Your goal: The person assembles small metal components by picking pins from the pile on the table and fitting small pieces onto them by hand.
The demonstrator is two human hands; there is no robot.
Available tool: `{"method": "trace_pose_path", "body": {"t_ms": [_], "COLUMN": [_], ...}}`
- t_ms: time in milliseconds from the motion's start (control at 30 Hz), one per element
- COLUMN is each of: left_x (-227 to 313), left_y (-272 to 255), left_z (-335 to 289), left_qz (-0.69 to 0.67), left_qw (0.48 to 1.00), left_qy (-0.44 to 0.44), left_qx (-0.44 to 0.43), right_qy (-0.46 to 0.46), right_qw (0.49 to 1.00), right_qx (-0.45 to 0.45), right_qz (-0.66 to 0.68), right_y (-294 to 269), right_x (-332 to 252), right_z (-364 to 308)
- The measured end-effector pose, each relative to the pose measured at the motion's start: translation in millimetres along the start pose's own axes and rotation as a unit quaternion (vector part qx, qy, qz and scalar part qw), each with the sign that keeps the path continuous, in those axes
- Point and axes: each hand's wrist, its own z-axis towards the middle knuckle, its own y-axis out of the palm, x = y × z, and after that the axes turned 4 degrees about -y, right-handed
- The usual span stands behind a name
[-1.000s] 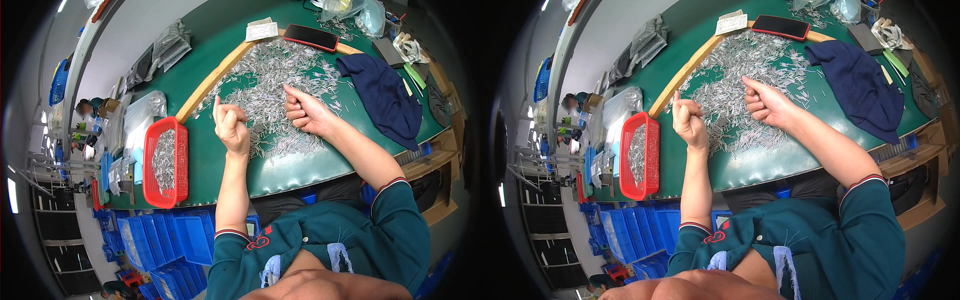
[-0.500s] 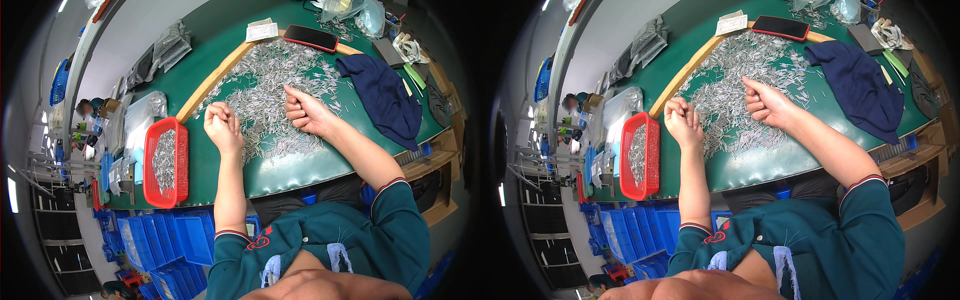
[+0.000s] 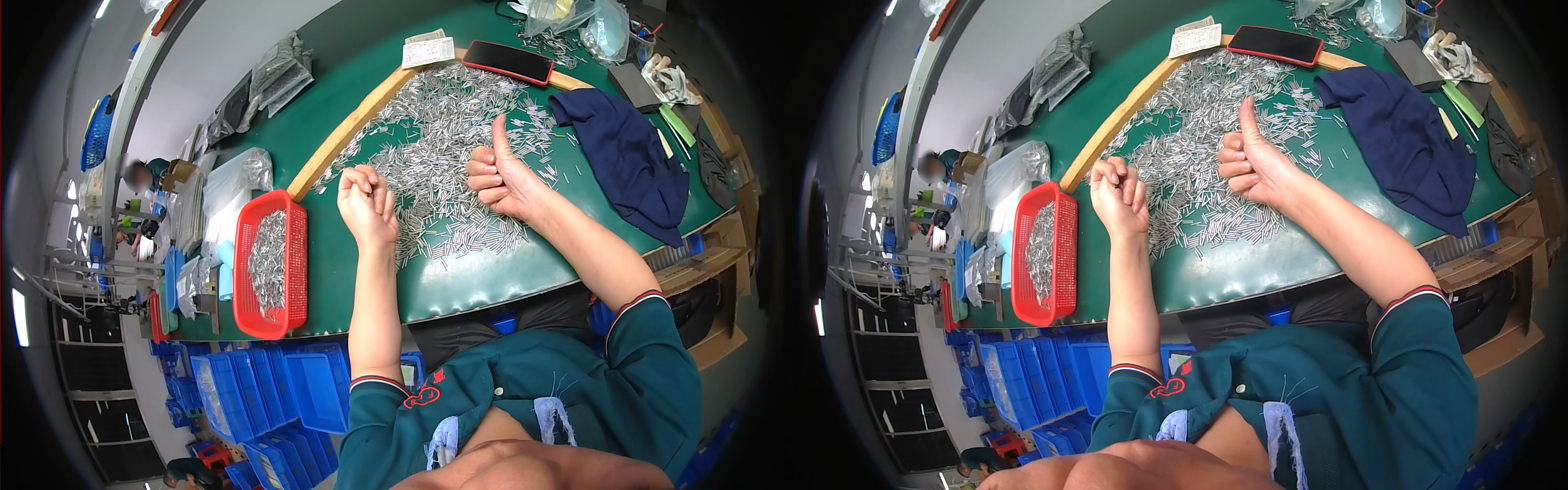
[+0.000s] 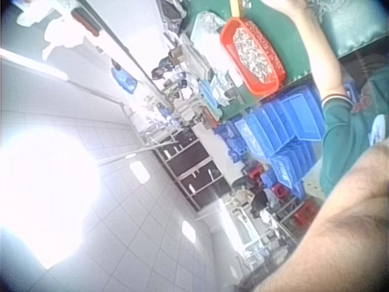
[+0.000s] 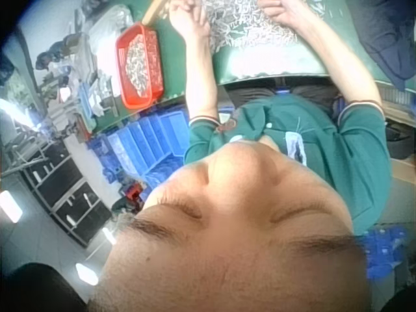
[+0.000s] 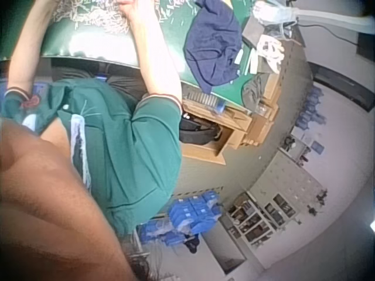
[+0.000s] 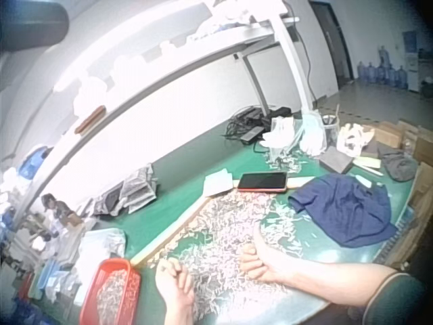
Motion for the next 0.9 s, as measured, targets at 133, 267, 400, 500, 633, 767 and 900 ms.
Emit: {"method": "trace_pose_path", "body": {"t_ms": [133, 267, 400, 500, 633, 767, 900], "left_x": [-5, -15, -32, -46, -59, -57, -58], "left_y": [2, 10, 21, 26, 25, 24, 13], "left_z": [-2, -3, -16, -13, -6, -4, 0], "left_qz": [0.079, 0.569, 0.761, 0.782, 0.792, 0.785, 0.784], "left_qw": [0.996, 0.785, 0.592, 0.571, 0.562, 0.544, 0.534], "left_qy": [0.015, 0.194, 0.11, 0.122, 0.167, 0.247, 0.276], "left_qx": [-0.025, -0.149, -0.243, -0.217, -0.17, -0.163, -0.154], "right_qy": [-0.01, -0.04, -0.129, -0.171, -0.164, -0.149, -0.1], "right_qw": [0.999, 0.992, 0.969, 0.964, 0.969, 0.976, 0.99], "right_qx": [-0.014, -0.026, -0.042, -0.03, -0.02, -0.004, 0.026], "right_qz": [0.03, 0.12, 0.207, 0.202, 0.182, 0.159, 0.1], "right_y": [-1, -6, -11, -6, -5, -8, -1], "right_x": [-2, -13, -18, -17, -14, -13, -10], "right_z": [0, 0, 0, -3, -2, 0, 0]}}
